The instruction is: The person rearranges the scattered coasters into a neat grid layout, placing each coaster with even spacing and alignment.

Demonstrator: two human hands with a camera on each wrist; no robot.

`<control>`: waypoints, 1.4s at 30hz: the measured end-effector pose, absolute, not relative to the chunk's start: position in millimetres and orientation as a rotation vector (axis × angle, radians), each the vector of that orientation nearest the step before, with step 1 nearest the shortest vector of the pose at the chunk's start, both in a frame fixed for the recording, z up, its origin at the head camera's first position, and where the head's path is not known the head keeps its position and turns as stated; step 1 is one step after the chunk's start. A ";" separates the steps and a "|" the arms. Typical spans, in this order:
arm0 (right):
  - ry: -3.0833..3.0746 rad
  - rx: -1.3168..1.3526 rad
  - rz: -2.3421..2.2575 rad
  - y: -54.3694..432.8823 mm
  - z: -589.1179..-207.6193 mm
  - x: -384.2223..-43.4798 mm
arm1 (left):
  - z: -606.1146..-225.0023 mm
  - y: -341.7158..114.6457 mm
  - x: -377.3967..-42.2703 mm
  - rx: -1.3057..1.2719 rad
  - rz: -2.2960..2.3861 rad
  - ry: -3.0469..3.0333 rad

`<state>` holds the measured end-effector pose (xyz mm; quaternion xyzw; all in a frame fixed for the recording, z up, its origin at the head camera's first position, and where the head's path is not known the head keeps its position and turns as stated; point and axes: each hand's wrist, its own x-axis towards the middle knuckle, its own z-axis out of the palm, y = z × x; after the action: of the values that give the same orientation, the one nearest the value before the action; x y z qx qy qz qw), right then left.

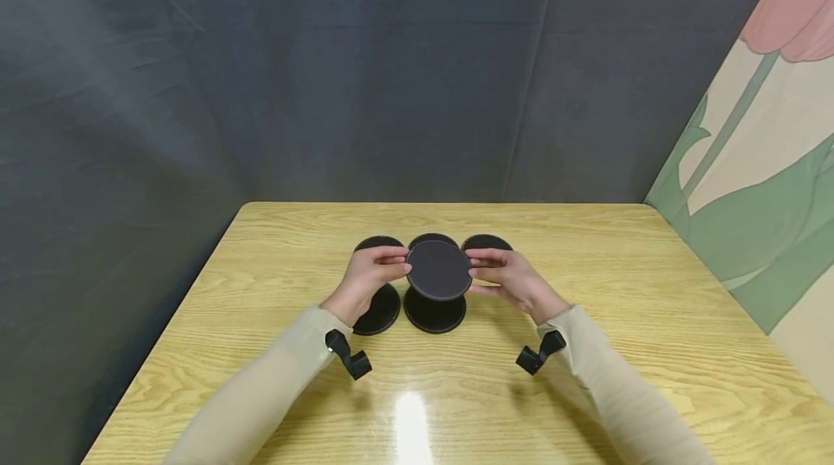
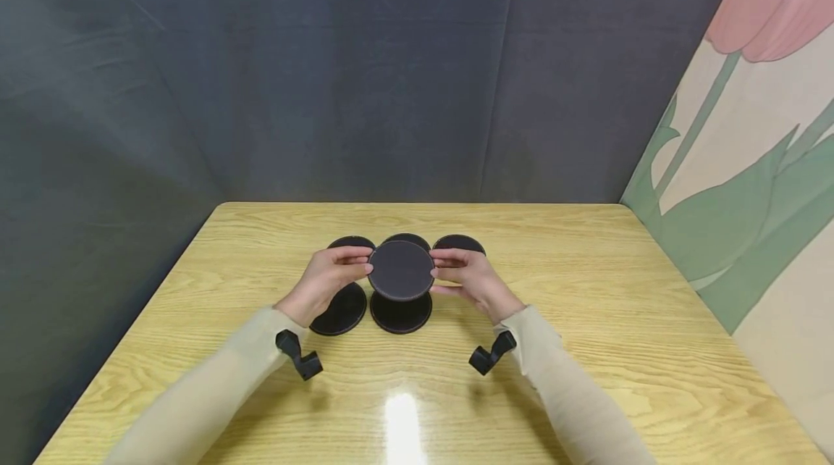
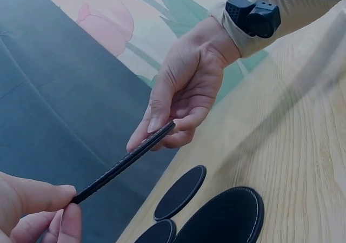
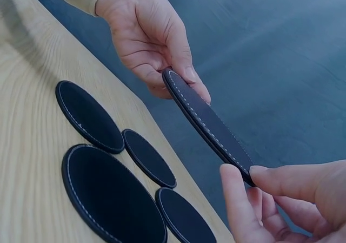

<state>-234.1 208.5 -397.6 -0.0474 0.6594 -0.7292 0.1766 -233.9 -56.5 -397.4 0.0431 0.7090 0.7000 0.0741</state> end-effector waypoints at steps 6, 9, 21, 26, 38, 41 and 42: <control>1.857 -0.124 -2.078 219.0 -397.6 -231.4 | -400.2 -46.5 -235.4 0.141 2.124 2.079; 1.871 -0.113 -2.073 224.1 -399.6 -229.8 | -401.6 -41.9 -235.4 0.137 2.120 2.059; 1.908 -0.088 -2.081 239.0 -404.6 -222.5 | -410.3 -25.4 -234.2 0.123 2.100 2.051; 1.916 -0.066 -2.072 245.6 -404.7 -220.8 | -414.8 -19.5 -233.5 0.141 2.111 2.045; 1.970 -0.048 -2.010 261.9 -409.7 -216.5 | -421.9 -2.5 -233.8 0.135 2.094 2.024; 1.990 -0.086 -1.987 267.9 -412.8 -215.8 | -424.5 1.7 -233.1 0.144 2.094 2.015; 1.977 -0.114 -1.994 270.3 -414.3 -215.7 | -425.3 3.0 -232.7 0.146 2.091 2.015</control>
<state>-215.7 270.3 -414.3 -0.0399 0.6938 -0.6999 0.1649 -232.7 3.0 -425.3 0.0499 0.6883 0.7142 0.1167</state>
